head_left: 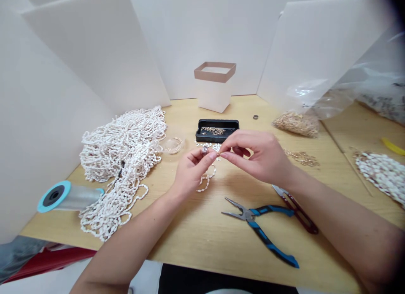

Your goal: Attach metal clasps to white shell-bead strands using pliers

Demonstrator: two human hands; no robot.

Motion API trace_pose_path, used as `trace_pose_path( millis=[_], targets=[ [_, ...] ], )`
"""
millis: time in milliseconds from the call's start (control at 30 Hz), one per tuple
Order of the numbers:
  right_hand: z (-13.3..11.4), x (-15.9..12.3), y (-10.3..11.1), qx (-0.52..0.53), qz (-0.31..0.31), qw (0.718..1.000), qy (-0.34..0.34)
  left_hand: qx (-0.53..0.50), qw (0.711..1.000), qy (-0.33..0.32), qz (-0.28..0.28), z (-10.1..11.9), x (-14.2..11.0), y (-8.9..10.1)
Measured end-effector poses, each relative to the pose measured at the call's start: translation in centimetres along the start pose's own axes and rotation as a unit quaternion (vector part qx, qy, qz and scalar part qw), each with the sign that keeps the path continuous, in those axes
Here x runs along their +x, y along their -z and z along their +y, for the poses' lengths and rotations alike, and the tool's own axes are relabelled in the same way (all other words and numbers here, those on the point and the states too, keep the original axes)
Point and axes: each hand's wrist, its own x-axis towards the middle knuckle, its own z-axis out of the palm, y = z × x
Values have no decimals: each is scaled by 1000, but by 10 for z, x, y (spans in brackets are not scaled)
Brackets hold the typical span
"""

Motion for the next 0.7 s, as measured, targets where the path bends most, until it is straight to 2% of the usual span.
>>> trace_pose_path(
  millis=[200,433,700],
  targets=[
    [-2,0,1,-25,10,999,31,-16,1000,13,-1,2,0,0],
    [1,-1,-2,-25,17,999,16,-16,1000,23,3,5,0,-2],
    [-2,-2,-4,-97,35,992,74,-8,1000,16,11,4,1,-2]
  ],
)
